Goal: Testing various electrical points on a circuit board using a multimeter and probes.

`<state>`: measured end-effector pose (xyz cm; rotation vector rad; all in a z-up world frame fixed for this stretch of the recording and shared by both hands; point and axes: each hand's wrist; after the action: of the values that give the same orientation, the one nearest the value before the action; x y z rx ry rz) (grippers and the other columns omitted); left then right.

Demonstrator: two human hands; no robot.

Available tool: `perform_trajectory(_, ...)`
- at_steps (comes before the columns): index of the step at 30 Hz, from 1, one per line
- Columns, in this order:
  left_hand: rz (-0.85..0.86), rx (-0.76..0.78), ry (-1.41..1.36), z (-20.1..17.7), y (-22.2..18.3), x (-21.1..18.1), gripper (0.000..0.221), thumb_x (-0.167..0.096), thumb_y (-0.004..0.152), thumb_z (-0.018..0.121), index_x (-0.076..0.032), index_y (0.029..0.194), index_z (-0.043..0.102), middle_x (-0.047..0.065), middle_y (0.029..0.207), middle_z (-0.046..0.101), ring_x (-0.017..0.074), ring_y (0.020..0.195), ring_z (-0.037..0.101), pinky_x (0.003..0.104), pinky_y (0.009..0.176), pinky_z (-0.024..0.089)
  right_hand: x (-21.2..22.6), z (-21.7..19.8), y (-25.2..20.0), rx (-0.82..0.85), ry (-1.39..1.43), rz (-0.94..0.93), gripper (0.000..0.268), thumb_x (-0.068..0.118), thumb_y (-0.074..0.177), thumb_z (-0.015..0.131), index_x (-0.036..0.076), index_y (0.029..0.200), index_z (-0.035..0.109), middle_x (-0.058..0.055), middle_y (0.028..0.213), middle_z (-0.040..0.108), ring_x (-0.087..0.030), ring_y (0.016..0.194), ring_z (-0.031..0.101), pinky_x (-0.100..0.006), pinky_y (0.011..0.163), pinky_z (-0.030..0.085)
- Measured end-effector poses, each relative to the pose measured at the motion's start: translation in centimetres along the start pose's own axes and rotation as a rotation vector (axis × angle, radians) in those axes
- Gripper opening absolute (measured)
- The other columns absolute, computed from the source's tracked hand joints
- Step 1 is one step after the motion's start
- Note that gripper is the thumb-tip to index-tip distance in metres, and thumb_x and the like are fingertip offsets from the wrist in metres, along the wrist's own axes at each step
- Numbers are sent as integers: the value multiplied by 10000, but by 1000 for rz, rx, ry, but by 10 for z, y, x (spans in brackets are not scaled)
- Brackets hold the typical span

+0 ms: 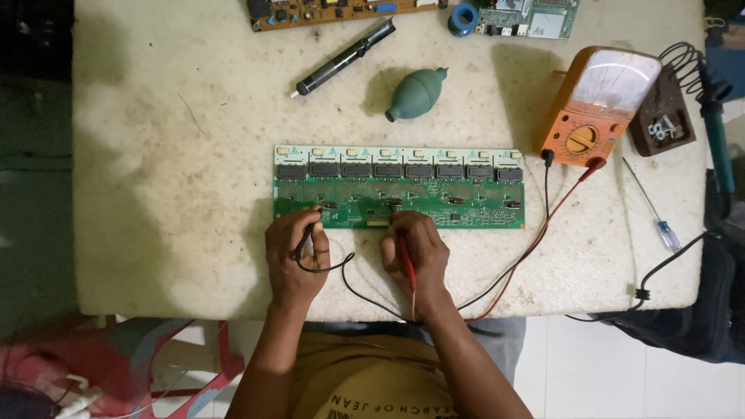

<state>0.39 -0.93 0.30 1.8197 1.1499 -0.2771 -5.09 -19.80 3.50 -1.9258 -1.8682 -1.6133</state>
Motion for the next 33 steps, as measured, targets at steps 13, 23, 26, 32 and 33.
perform_trajectory(13, 50, -19, 13, 3, -2, 6, 122, -106, 972, 676, -136, 1082, 721, 43, 1040, 750, 247, 953, 722, 373, 951, 545, -1, -4, 2, 47, -9, 62, 210, -54, 725, 738, 101, 823, 636, -36, 816, 677, -237, 751, 711, -277, 708, 579)
perform_trajectory(23, 24, -2, 7, 2, -2, 4, 110, -112, 992, 685, -137, 1089, 732, 54, 1042, 718, 262, 950, 691, 386, 950, 553, -8, -25, -14, -111, 150, 139, 82, 44, 820, 744, 68, 862, 677, -88, 885, 701, -222, 804, 708, -254, 798, 568)
perform_trajectory(26, 2, 13, -6, -3, -3, -2, 102, -109, 1016, 671, -132, 1097, 729, 66, 1056, 721, 275, 957, 685, 396, 962, 551, -21, -42, -8, -154, 153, 136, 88, 122, 901, 742, 59, 885, 682, -112, 908, 712, -244, 835, 709, -292, 811, 567)
perform_trajectory(32, -14, 34, -15, -3, 0, -8, 110, -123, 1046, 641, -138, 1129, 712, 56, 1059, 696, 272, 984, 673, 404, 980, 544, -30, -52, -1, -169, -12, 230, 76, 105, 928, 731, 89, 901, 661, -95, 887, 722, -261, 753, 707, -334, 667, 580)
perform_trajectory(33, -21, 40, -36, -5, 2, -10, 108, -116, 1060, 625, -128, 1131, 706, 65, 1047, 690, 287, 980, 674, 415, 972, 547, -31, -50, -1, -168, -38, 236, 78, 88, 931, 724, 82, 902, 651, -108, 884, 721, -282, 744, 709, -350, 648, 581)
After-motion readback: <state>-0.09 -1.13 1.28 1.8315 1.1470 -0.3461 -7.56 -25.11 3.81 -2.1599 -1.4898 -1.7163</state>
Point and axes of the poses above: each hand's wrist, its own y-axis towards the middle knuckle, its own z-axis out of the palm, x = y × z
